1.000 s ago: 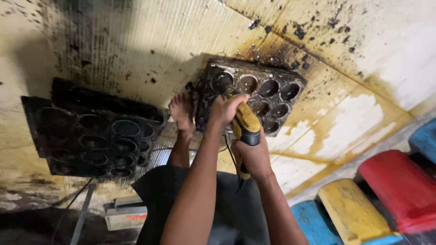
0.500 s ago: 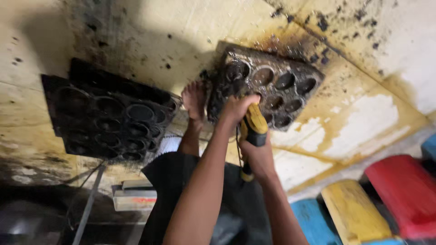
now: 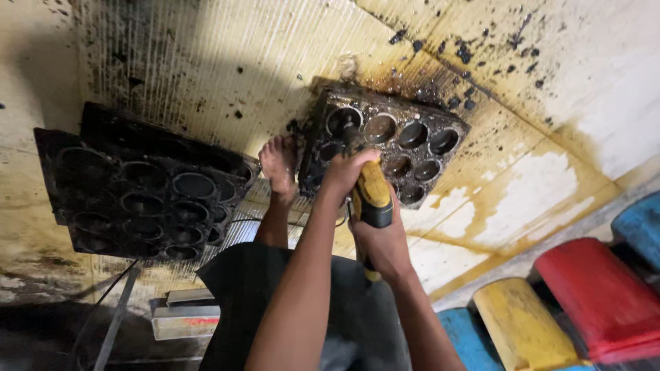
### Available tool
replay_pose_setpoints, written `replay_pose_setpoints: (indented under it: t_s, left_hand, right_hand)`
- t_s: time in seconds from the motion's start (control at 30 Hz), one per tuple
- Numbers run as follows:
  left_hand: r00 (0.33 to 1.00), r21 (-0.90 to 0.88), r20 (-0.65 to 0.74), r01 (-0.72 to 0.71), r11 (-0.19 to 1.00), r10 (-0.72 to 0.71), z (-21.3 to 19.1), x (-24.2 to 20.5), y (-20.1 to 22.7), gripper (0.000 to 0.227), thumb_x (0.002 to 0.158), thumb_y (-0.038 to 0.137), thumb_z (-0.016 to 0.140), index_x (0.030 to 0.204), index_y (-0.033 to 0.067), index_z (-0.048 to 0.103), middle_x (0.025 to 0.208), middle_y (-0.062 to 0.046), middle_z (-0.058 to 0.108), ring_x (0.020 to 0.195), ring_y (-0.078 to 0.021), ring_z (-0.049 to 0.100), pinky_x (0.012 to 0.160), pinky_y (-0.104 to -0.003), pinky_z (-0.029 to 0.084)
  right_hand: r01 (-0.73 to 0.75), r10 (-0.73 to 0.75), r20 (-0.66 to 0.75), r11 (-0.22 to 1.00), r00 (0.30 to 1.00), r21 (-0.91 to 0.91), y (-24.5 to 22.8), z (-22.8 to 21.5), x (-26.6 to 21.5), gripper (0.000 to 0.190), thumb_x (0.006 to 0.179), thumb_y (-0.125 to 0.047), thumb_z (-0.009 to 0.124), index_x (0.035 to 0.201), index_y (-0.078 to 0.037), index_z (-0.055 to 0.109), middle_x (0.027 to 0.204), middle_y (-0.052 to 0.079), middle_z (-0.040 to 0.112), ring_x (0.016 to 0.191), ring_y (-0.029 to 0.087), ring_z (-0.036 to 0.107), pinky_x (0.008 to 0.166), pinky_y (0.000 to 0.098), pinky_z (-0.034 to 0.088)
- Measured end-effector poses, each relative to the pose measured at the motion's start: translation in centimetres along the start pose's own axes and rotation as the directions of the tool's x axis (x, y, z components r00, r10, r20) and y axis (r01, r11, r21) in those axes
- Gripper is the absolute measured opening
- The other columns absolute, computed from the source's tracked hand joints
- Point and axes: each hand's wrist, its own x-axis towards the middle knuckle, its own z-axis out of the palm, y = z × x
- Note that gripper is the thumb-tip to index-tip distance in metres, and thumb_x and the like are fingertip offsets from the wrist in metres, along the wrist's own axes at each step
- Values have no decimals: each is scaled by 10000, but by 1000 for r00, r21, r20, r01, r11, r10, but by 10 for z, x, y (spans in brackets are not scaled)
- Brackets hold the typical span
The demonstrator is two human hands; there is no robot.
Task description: The person uses a yellow power drill to clean the inside of multiple circular cavities in a metal mold. They systematically move the drill from one cavity to the next, removing dark residue from the surfaces.
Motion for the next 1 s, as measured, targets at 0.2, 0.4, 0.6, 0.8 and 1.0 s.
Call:
replay_pose_setpoints:
  t_s: [0.2,0.4,0.6,0.8,1.0]
  left_hand:
    - [981,108,112,-172,979,160,6,7,-15,476,759,517,703,989,113,801,891,-105,789,809,-161,739,722,-314,549]
    - [974,276,100,-225,935,205,0,35,-31,472,863,514,662,1006,82,788,902,-225,777,819,-271,754,769,-376,559]
    - [970,268,35,-240,933,239,0,57,-33,658,736,619,673,1085,72,782,1076,-189,756,971,-284,703,847,-363,523]
    - [999,189,-14,48,981,-46,-11,11,6,683,663,591,732,1011,7,796,1020,-194,785,923,-287,743,775,-373,565]
    - [987,327,20,147,933,-162,-1,1,22,668,689,602,734,1050,41,782,1044,-173,766,905,-281,734,744,-376,563]
  right_hand:
    - [-124,130,-47,986,990,116,-1,-1,-3,699,697,46,629,1363,-79,455,946,70,605,761,151,620,643,300,549]
    - [-183,174,82,976,981,120,-9,-12,-1,615,692,35,619,1294,-15,507,870,93,622,686,182,632,592,321,545]
    - [-265,269,-11,956,963,127,-12,4,9,675,692,10,640,1335,-105,469,772,94,597,564,195,591,495,339,500]
    - [-2,2,-25,1000,1000,-20,-23,15,-3,627,731,18,651,1330,-76,490,900,46,589,708,133,586,596,282,522]
    - [-150,159,-60,981,986,127,-21,18,-17,469,722,25,632,1176,-37,530,815,55,599,627,146,581,529,282,483]
